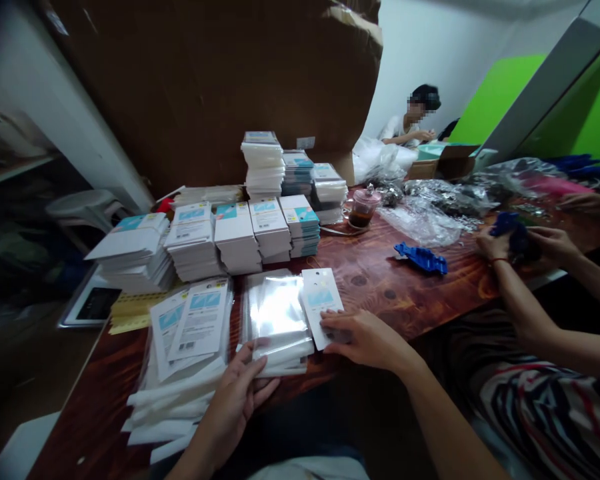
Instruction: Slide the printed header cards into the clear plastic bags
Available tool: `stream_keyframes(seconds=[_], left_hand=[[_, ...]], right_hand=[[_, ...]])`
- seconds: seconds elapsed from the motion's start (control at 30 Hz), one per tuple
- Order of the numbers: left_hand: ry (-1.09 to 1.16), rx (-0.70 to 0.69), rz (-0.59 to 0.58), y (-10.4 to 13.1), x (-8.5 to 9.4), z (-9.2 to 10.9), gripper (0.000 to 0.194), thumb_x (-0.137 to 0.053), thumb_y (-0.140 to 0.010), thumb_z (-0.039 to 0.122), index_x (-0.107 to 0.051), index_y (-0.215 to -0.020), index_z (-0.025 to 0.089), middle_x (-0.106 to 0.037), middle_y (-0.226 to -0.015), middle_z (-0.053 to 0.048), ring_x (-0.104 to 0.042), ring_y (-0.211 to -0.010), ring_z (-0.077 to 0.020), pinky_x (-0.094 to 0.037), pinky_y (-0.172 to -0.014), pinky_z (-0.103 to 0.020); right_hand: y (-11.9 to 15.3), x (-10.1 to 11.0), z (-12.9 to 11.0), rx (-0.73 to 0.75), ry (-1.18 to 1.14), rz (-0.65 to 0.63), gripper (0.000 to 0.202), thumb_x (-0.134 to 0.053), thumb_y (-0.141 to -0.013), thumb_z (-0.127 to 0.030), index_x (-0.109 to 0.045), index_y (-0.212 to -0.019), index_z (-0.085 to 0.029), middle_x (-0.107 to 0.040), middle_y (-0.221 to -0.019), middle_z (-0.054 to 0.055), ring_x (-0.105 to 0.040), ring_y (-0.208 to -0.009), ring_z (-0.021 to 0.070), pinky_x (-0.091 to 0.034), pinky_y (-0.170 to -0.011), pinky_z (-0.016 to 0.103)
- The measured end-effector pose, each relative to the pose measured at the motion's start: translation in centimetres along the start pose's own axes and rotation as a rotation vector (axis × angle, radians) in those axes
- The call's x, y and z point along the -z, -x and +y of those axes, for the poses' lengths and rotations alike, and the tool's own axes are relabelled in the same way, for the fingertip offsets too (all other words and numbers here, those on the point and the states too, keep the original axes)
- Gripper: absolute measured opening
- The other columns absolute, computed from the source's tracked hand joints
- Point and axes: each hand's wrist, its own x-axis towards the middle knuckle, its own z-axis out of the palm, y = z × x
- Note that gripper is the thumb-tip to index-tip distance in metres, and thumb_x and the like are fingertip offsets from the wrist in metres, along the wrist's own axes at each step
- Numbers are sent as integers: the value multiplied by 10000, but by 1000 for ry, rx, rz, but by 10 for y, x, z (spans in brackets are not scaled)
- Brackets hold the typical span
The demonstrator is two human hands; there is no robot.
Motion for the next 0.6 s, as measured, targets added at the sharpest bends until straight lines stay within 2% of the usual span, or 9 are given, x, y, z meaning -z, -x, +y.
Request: stream_keyframes(seconds=[0.1,0.2,0.3,0.43,0.5,0.6], left_hand=[[-16,54,-2,2,-6,7,452,-663,-771,261,-508,-1193,216,-663,-1095,-73,-669,-947,-177,-443,-981,-370],[-20,67,66,-1,-8,9,489,-719,-720,182,-538,-1171,230,-623,-1177,-71,-637,-1025,-201,-472,-957,-376],[-17,55,73,-5,-6,7,429,-727,-709,171,-594,-1110,244,-601,-1196,-55,-629,-1032,-206,-485,-943,-384],[38,66,36,-10,-1,7,443,-696,-746,223,-574,-1169,268,-599,-1169,-51,-653,-969,-199,-490,-940,-398],[82,53,73,-12,1,6,476,-705,-739,239,-557,-1189,283,-564,-1228,-50,-631,-1029,-226,-495,-934,-424],[81,-14,95,-17,5,3,477,-733,-711,265,-587,-1165,281,-526,-1291,-43,-566,-1140,-252,-480,-957,-413]], right_hand=[[0,0,3,14,-6,26,260,-582,-841,-278,-673,-1085,-293,-663,-1133,17,-661,-983,215,-512,-909,333],[1,-5,-2,8,50,44,310,-635,-804,-363,-660,-1099,-271,-660,-1152,42,-647,-1013,234,-519,-894,344],[2,-24,-14,-79,97,201,272,-617,-810,-382,-644,-1042,-241,-624,-1213,68,-583,-1121,256,-491,-942,397],[1,-55,-24,-201,162,382,323,-615,-783,-401,-564,-1044,-219,-451,-1392,109,-388,-1297,326,-385,-1016,554],[-1,-64,-26,-251,156,446,255,-587,-796,-363,-542,-1001,-217,-442,-1394,122,-401,-1288,323,-369,-1016,574],[-5,-68,-28,-290,117,488,137,-556,-813,-312,-528,-915,-225,-520,-1318,116,-475,-1230,298,-326,-1037,578]])
